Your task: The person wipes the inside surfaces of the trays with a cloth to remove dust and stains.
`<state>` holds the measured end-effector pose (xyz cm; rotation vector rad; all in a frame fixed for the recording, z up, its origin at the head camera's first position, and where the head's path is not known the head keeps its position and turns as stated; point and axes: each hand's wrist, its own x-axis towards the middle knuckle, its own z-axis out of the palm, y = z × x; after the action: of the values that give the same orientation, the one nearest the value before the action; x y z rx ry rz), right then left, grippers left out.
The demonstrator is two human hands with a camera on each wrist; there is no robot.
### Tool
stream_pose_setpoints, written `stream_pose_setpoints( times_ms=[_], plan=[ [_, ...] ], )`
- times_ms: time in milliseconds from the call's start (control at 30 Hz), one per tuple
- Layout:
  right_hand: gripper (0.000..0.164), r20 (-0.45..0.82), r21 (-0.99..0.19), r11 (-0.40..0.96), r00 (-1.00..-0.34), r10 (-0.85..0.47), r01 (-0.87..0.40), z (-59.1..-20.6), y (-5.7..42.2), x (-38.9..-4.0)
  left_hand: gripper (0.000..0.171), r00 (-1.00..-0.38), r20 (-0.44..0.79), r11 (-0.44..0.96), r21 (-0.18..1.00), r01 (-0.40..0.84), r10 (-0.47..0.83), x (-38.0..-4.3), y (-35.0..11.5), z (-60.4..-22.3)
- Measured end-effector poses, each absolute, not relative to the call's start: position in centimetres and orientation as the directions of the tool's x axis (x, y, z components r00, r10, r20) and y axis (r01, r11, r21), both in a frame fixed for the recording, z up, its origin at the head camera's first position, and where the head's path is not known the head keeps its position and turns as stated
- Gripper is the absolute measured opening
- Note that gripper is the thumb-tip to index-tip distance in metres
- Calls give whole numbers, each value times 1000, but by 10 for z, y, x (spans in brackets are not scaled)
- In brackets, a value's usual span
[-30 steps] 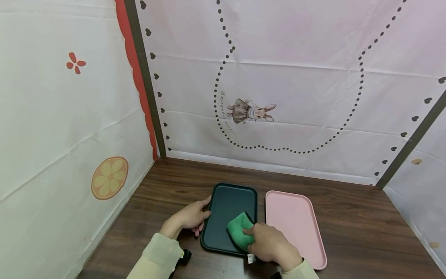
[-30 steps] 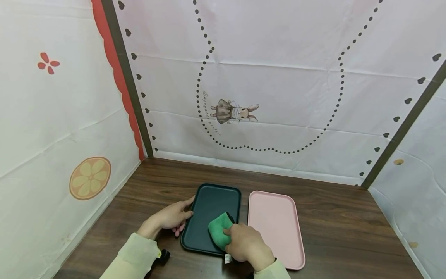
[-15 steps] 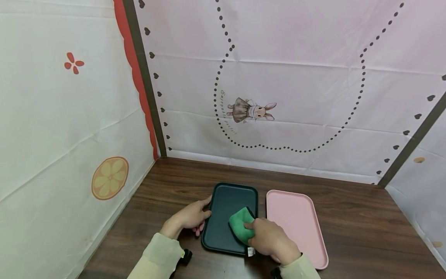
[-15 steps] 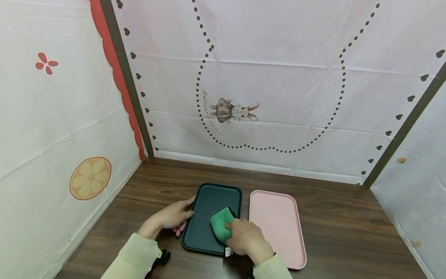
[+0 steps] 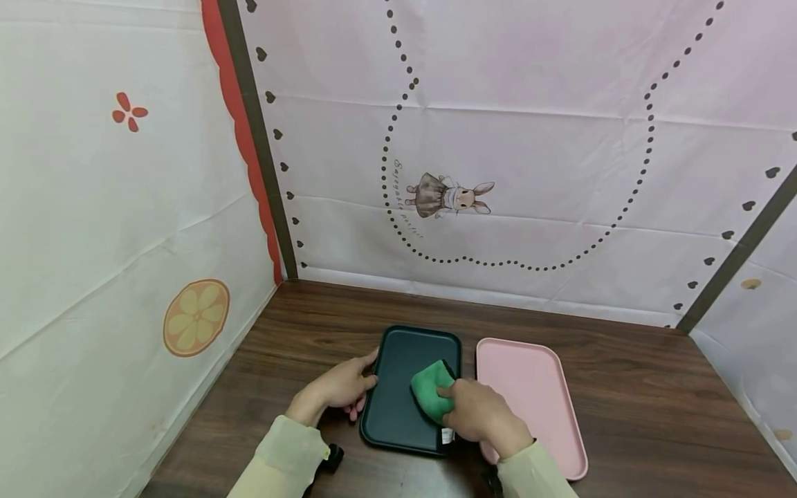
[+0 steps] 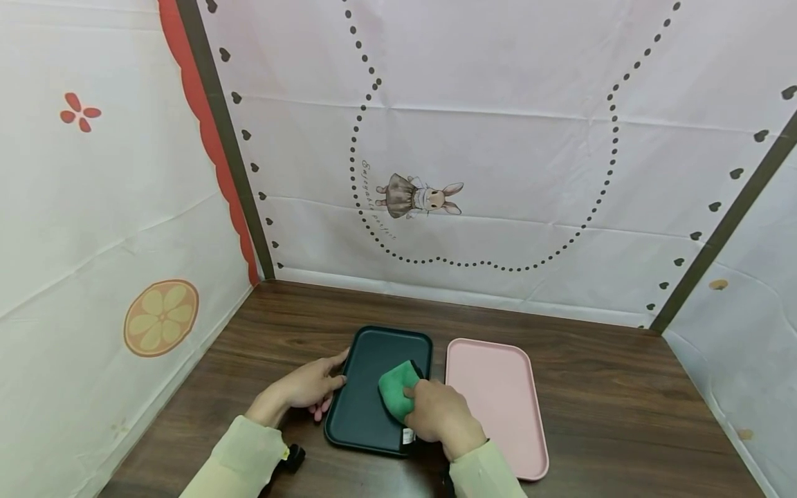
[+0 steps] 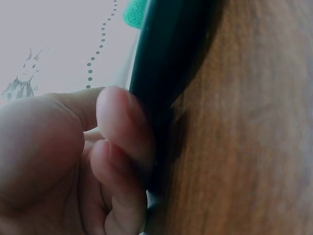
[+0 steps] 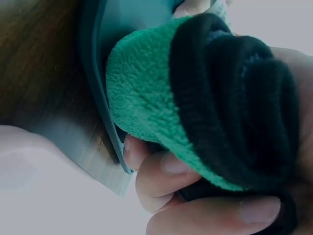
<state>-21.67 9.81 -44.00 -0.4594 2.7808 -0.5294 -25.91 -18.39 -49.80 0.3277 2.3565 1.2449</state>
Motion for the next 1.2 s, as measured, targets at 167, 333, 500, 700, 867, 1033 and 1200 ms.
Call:
stream_pose_setpoints(
  times_ms=[167,333,500,700,867,1033,1200],
  plan=[
    [50,-205,-384,888,-914,-349,-253,-440,97,-222,66,-870,-282,564,826,-6,404,-259,-184,-497],
    [49,-218,-383,892,-915,-341,-241,-439,95,-226,65,-869,-287,565,825,-11,403,-258,-184,-498],
    [49,-227,-379,896,-916,-331,-230,-440,94,-230,65,-869,-288,566,824,-10,403,-258,-185,-498],
    [48,-215,-372,899,-920,-326,-232,-440,93,-234,66,-868,-289,564,826,-14,403,-258,-185,-499],
    [49,-203,-372,899,-925,-320,-229,-441,92,-238,66,-867,-289,562,827,-13,405,-259,-186,-498],
    [49,-206,-376,900,-927,-313,-220,-441,91,-243,66,-867,-287,568,823,-7,406,-259,-185,-496],
    [49,-206,-379,898,-926,-316,-222,-441,91,-249,65,-866,-291,568,823,-10,407,-259,-185,-495]
  ],
)
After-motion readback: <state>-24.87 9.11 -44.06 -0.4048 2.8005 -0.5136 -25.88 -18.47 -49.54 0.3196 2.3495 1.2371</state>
